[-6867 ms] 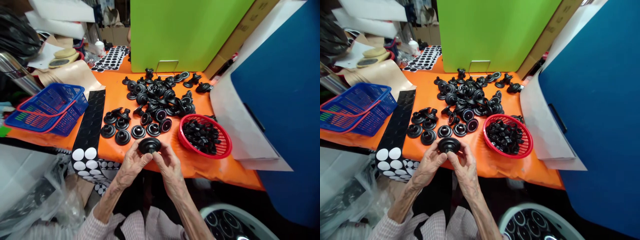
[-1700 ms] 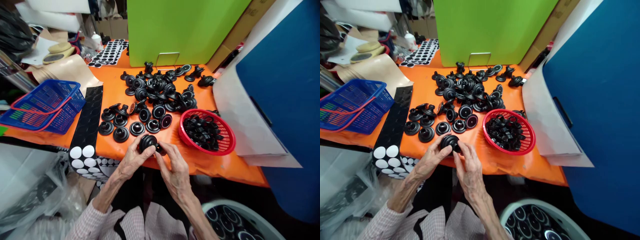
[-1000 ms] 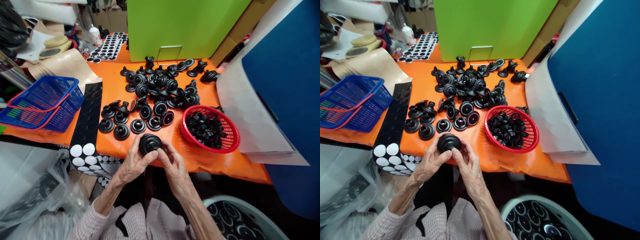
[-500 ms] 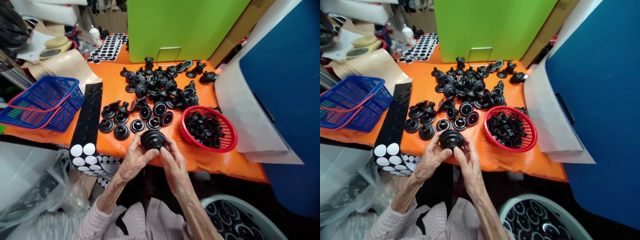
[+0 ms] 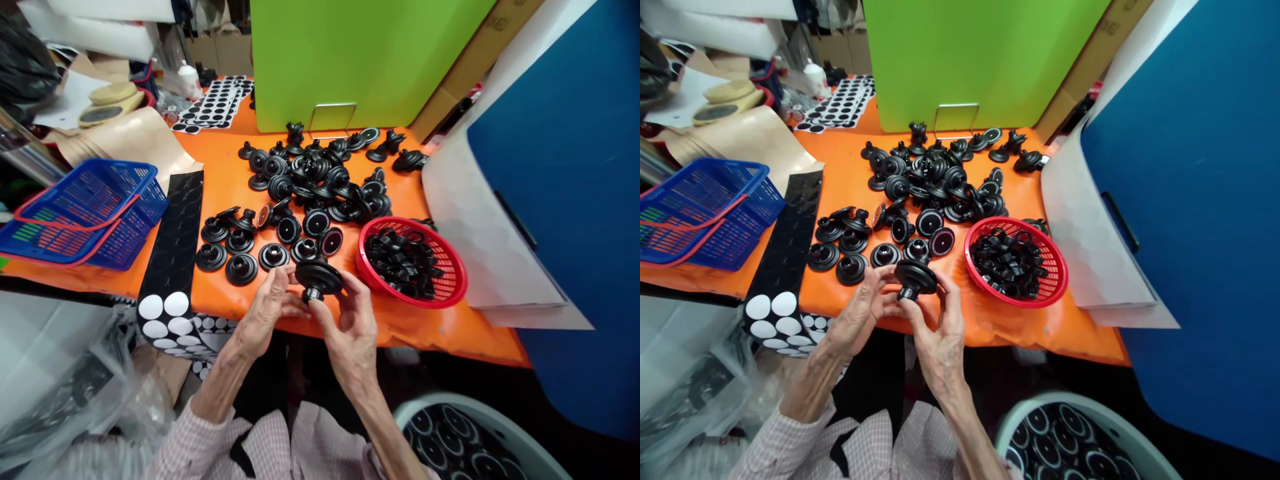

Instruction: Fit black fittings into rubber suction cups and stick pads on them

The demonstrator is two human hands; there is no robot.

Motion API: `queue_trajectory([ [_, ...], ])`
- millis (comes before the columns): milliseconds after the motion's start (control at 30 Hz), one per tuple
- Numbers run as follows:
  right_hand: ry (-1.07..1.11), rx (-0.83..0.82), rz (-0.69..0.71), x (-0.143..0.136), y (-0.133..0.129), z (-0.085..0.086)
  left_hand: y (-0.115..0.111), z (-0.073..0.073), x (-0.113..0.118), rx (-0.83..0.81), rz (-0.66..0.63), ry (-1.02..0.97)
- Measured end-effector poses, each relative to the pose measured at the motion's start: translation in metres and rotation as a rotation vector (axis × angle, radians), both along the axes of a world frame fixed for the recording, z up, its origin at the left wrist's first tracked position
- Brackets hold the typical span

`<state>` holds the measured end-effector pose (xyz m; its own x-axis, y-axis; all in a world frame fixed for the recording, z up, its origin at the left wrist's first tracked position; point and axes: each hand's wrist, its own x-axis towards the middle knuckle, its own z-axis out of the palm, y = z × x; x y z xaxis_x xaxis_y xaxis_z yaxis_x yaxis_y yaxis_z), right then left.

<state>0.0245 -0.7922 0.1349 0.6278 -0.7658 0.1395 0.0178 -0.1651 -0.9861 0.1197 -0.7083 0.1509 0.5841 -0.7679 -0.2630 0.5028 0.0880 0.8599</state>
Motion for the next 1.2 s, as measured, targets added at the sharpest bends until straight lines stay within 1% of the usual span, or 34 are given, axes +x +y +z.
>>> queue_trajectory([
  [67, 0.009, -0.187, -0.005, -0.002, 0.001, -0.002, -0.003, 0.003, 0.002, -0.062, -0.021, 0.137],
  [100, 0.014, -0.232, 0.027, -0.004, 0.001, -0.002, -0.004, 0.004, 0.003, -0.08, -0.032, 0.178],
  [133, 0.012, -0.231, 0.063, -0.005, 0.001, -0.002, -0.004, 0.004, 0.003, -0.087, -0.032, 0.196],
  [167, 0.012, -0.192, 0.095, -0.006, 0.0, -0.002, -0.003, 0.004, 0.003, -0.086, -0.022, 0.191],
  [267, 0.064, -0.002, 0.155, -0.007, -0.007, 0.002, 0.004, 0.001, 0.003, -0.077, -0.006, 0.091],
  [300, 0.095, 0.038, 0.179, -0.007, -0.009, 0.005, 0.006, 0.0, 0.003, -0.082, -0.011, 0.054],
  [333, 0.126, 0.048, 0.207, -0.007, -0.012, 0.007, 0.008, -0.001, 0.003, -0.087, -0.021, 0.032],
  [400, 0.167, -0.006, 0.251, -0.006, -0.015, 0.011, 0.011, -0.002, 0.002, -0.104, -0.046, 0.047],
  [467, 0.181, -0.125, 0.217, -0.005, -0.014, 0.013, 0.013, -0.003, 0.0, -0.112, -0.064, 0.107],
  [533, 0.185, -0.222, 0.135, -0.004, -0.01, 0.012, 0.012, -0.004, -0.003, -0.119, -0.064, 0.158],
  [600, 0.192, -0.236, 0.068, -0.002, -0.005, 0.008, 0.012, -0.006, -0.006, -0.131, -0.034, 0.181],
  [733, 0.227, -0.161, 0.025, 0.003, 0.003, -0.002, 0.011, -0.013, -0.013, -0.126, 0.061, 0.188],
  [833, 0.232, -0.117, 0.007, 0.007, 0.004, -0.007, 0.01, -0.017, -0.013, -0.096, 0.11, 0.178],
  [1033, 0.212, 0.004, -0.013, 0.01, 0.002, -0.016, 0.007, -0.022, -0.013, -0.057, 0.131, 0.138],
  [1200, 0.119, 0.166, -0.015, 0.011, 0.003, -0.023, 0.006, -0.026, -0.015, -0.033, 0.14, -0.015],
])
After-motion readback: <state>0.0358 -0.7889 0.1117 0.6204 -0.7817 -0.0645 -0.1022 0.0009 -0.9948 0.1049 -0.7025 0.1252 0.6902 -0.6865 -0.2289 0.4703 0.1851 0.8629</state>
